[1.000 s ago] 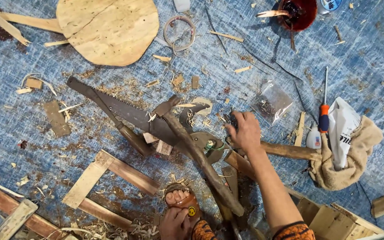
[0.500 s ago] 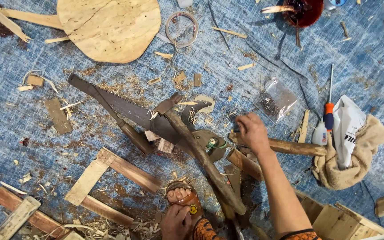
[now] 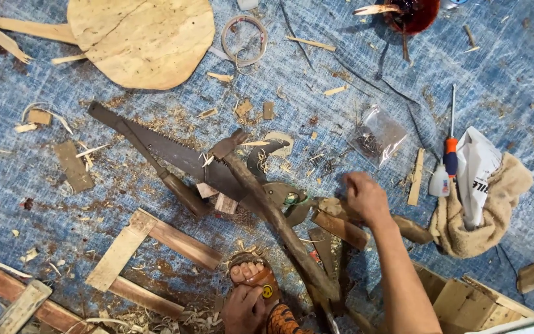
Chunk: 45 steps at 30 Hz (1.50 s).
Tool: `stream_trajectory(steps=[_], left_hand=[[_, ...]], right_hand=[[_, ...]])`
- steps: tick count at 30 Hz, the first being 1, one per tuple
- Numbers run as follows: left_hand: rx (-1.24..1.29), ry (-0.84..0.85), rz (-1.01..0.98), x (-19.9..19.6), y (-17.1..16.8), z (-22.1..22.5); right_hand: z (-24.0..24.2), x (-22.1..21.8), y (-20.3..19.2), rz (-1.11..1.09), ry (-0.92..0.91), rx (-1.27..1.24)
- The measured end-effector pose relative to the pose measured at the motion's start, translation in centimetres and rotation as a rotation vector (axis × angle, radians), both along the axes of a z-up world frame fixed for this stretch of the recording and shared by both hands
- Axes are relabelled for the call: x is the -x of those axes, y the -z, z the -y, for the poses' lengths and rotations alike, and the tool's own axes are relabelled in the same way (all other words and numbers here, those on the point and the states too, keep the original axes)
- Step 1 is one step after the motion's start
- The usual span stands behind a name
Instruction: Assembling a wooden frame by aligning slats and hammering nails into the joints while sitting on the floor.
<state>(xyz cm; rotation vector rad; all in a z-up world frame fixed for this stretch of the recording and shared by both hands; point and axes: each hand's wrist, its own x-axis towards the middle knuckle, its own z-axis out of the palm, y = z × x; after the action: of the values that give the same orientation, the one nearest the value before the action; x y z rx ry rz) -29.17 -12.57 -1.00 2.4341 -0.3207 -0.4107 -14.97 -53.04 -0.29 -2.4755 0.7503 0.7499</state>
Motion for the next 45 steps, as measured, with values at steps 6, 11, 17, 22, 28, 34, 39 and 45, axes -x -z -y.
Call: stream_trajectory(steps=[6, 11, 17, 22, 28, 34, 39, 45], left_hand=[[0.040, 0.003, 0.021, -0.9, -1.1, 0.1], [-0.004, 0.012, -0.046, 0.7, 1.0, -0.8], [-0.077, 0.084, -0.011, 2.0, 2.7, -1.4], [-0.053, 0.083, 0.064, 2.5, 3.7, -1.5], [-0.015, -0.002, -0.079, -1.3, -1.6, 0.5], [0.048, 0.032, -0.128, -1.9, -1.9, 0.2], [0.057, 0.046, -0.106, -1.9, -1.9, 0.1], [0.049, 0.038, -0.132, -2.3, -2.3, 0.2]], right_hand=[[-1.2, -2.3, 1.6, 0.281, -0.098, 0.084], [-0.2, -1.5, 1.8, 0.205, 0.017, 0.119], [0.2, 0.6, 2.8, 0.434, 0.062, 0.125], [-1.0, 0.7, 2.2, 0.431, -0.007, 0.182], [-2.4, -1.3, 2.0, 0.426, -0.267, 0.385], [-2.3, -0.8, 3.9, 0.389, -0.271, 0.427], [-2.4, -1.3, 3.8, 0.358, -0.253, 0.387], [-2.6, -1.6, 3.1, 0.260, -0.283, 0.439]])
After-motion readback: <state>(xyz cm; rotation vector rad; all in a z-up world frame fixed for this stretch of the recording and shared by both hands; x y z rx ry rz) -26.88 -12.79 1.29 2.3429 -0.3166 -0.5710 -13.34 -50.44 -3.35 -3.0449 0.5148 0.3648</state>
